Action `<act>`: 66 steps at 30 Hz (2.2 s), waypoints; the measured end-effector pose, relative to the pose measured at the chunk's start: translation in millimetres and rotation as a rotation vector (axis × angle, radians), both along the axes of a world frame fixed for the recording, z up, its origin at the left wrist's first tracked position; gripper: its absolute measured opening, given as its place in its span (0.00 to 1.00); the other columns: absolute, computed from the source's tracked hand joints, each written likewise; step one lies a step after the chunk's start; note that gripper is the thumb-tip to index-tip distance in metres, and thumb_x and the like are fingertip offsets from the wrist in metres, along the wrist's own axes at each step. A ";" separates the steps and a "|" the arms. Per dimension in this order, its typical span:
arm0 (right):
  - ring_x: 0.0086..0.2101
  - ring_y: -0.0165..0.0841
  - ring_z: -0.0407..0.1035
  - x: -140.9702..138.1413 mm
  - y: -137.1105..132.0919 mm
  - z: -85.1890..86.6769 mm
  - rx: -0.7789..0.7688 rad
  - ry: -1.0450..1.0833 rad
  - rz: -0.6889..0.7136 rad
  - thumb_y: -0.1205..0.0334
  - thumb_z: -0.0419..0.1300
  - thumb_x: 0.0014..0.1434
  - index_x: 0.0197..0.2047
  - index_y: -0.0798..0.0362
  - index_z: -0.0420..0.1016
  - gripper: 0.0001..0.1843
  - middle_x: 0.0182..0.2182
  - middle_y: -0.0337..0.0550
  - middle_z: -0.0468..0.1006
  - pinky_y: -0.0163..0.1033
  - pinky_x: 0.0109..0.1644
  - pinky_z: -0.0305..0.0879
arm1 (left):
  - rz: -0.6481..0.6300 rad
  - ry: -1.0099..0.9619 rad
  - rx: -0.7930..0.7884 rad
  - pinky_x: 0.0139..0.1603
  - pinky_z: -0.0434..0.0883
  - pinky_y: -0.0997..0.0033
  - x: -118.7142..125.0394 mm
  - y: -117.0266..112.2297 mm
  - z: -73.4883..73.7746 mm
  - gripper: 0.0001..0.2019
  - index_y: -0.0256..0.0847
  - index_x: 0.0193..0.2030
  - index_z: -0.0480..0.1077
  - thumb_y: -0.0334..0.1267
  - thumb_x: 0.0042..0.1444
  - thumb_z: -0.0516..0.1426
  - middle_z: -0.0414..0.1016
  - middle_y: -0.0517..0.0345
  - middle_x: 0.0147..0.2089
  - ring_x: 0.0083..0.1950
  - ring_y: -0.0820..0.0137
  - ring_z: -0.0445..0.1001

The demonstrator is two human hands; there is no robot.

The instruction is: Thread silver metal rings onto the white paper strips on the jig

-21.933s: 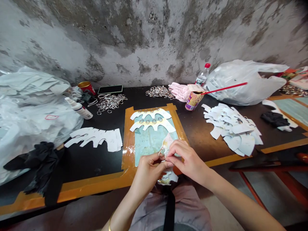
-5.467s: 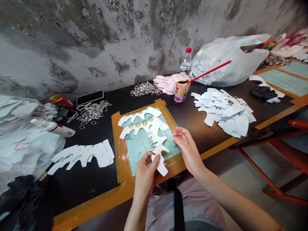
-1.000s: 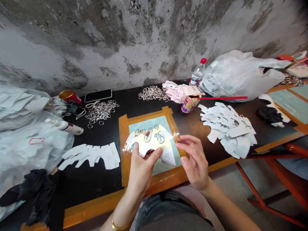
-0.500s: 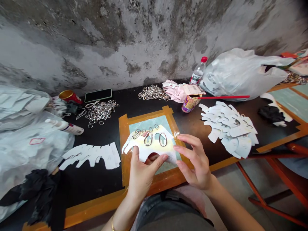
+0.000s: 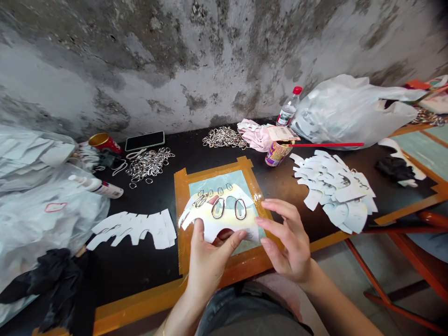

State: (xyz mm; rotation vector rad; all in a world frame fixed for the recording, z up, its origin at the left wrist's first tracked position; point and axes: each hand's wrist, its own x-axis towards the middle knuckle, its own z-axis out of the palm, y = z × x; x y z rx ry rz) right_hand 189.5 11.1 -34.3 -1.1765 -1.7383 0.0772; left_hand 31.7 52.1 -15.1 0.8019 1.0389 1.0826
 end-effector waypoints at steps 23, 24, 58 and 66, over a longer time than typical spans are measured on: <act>0.37 0.33 0.73 -0.8 10.9 6.4 -0.631 0.776 0.038 0.57 0.62 0.60 0.40 0.49 0.78 0.07 0.36 0.40 0.79 0.37 0.41 0.70 | -0.039 0.035 0.010 0.48 0.77 0.60 3.1 -2.8 0.8 0.34 0.44 0.57 0.63 0.34 0.42 0.69 0.78 0.51 0.48 0.47 0.61 0.79; 0.35 0.33 0.73 -1.2 10.7 4.5 -0.639 0.825 0.027 0.57 0.64 0.58 0.38 0.50 0.79 0.07 0.34 0.40 0.80 0.37 0.39 0.70 | -0.050 0.037 0.033 0.49 0.76 0.59 1.4 -3.7 -0.2 0.33 0.44 0.56 0.65 0.35 0.41 0.70 0.78 0.50 0.49 0.49 0.60 0.78; 0.28 0.29 0.65 2.1 1.3 -8.5 -0.764 1.045 0.088 0.55 0.65 0.55 0.34 0.51 0.76 0.09 0.28 0.38 0.74 0.33 0.31 0.61 | 0.063 -0.097 -0.058 0.33 0.70 0.79 -15.8 4.4 -6.2 0.09 0.39 0.32 0.78 0.41 0.45 0.67 0.78 0.58 0.34 0.36 0.72 0.74; 0.28 0.29 0.64 8.4 -2.9 -16.5 -0.752 1.039 0.067 0.55 0.64 0.56 0.35 0.51 0.75 0.08 0.29 0.38 0.73 0.33 0.31 0.60 | 0.018 -0.161 0.006 0.33 0.73 0.73 -20.6 -0.7 2.0 0.17 0.39 0.45 0.75 0.45 0.50 0.62 0.79 0.52 0.41 0.41 0.65 0.76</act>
